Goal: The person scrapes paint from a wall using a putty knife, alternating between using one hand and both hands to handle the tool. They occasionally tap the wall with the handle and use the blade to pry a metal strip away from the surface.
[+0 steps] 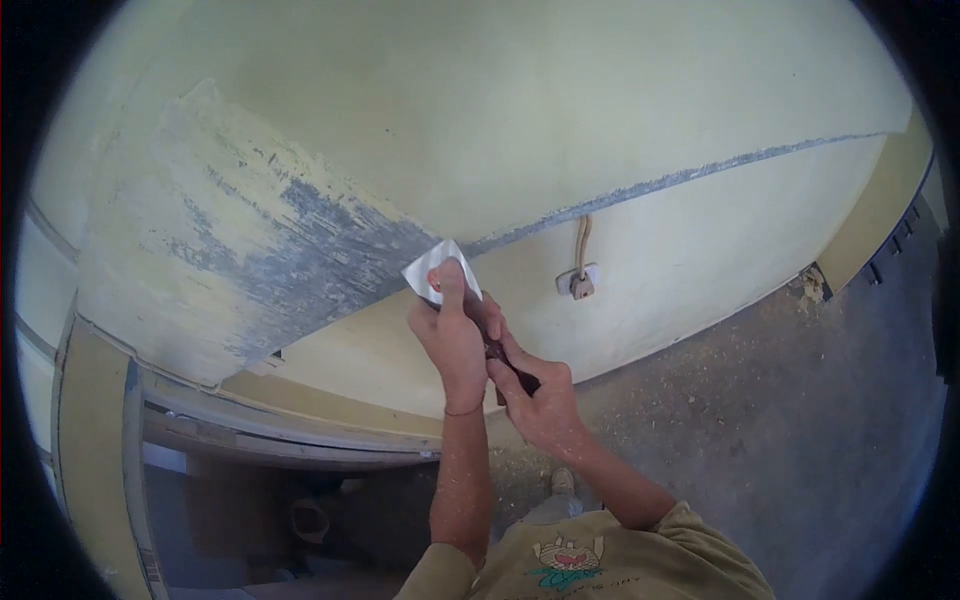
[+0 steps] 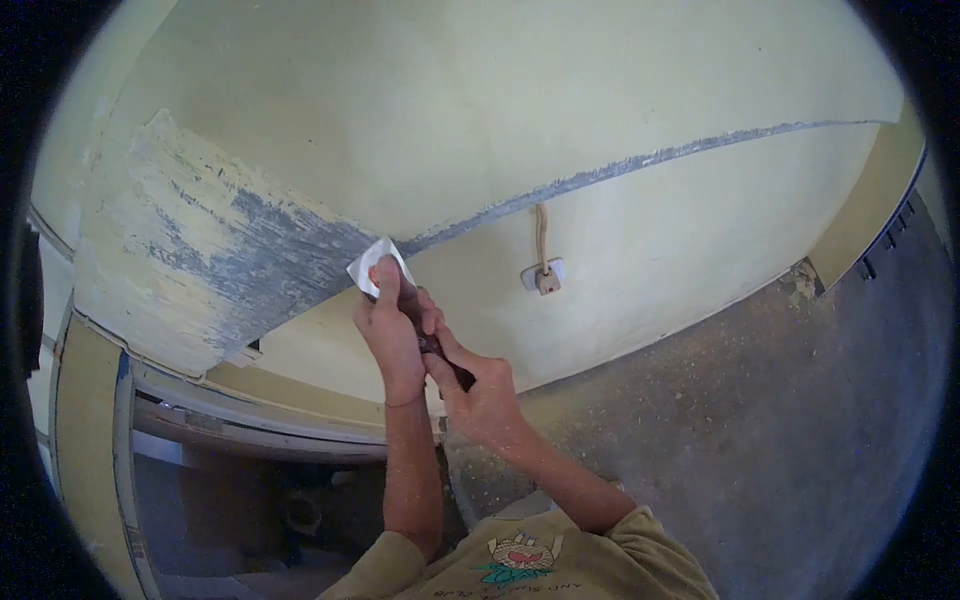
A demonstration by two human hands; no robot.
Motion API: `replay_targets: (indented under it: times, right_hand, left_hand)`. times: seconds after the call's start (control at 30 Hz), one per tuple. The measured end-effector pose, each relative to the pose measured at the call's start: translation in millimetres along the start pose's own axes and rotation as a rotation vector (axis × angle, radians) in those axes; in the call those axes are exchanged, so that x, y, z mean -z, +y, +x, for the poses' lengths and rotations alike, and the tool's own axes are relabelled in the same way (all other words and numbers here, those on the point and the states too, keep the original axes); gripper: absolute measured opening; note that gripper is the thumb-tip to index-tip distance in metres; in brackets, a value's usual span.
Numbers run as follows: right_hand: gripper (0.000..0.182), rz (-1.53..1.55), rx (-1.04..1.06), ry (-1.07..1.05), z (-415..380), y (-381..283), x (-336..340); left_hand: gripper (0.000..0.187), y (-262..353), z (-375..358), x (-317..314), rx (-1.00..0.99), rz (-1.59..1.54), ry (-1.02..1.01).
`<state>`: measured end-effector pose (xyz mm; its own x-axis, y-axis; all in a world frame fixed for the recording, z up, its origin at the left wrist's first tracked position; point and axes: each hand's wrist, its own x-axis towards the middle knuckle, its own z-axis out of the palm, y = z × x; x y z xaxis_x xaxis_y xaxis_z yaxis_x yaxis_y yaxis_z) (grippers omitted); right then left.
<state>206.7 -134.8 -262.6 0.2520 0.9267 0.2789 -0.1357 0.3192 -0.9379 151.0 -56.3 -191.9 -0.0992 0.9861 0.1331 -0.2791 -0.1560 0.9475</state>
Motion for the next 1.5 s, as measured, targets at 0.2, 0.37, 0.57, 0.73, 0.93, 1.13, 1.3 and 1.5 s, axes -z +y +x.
replay_targets:
  times: [0.2,0.37,0.57,0.73,0.93,1.13,1.3,1.5]
  right_hand:
    - [0.042,-0.029,-0.121,0.024,-11,1,10]
    - [0.044,-0.067,-0.119,0.016,-17,9,12]
    - [0.041,-0.07,-0.041,0.052,-5,0,-3]
    - [0.04,-0.037,-0.107,0.083,-6,-12,0]
    - [0.039,-0.085,-0.087,0.032,0,-16,2]
    - [0.045,-0.073,-0.062,-0.018,-9,-12,11]
    - [0.045,-0.051,-0.047,-0.025,-7,-17,4]
    - [0.045,-0.053,0.045,-0.01,0,0,-4]
  left_hand:
    - [0.035,-15,-8,1,0.036,-0.011,-0.007]
    - [0.038,-27,-9,5,0.045,-0.041,0.026]
    - [0.034,-1,2,1,0.016,-0.024,-0.009]
    - [0.036,-14,-5,3,0.062,-0.01,-0.032]
    - [0.035,9,0,-3,0.033,-0.066,0.006]
    - [0.035,-8,-7,0,0.091,-0.049,0.025]
    - [0.035,8,-4,-2,0.066,-0.073,-0.007]
    - [0.037,8,1,0,0.063,-0.054,-0.035]
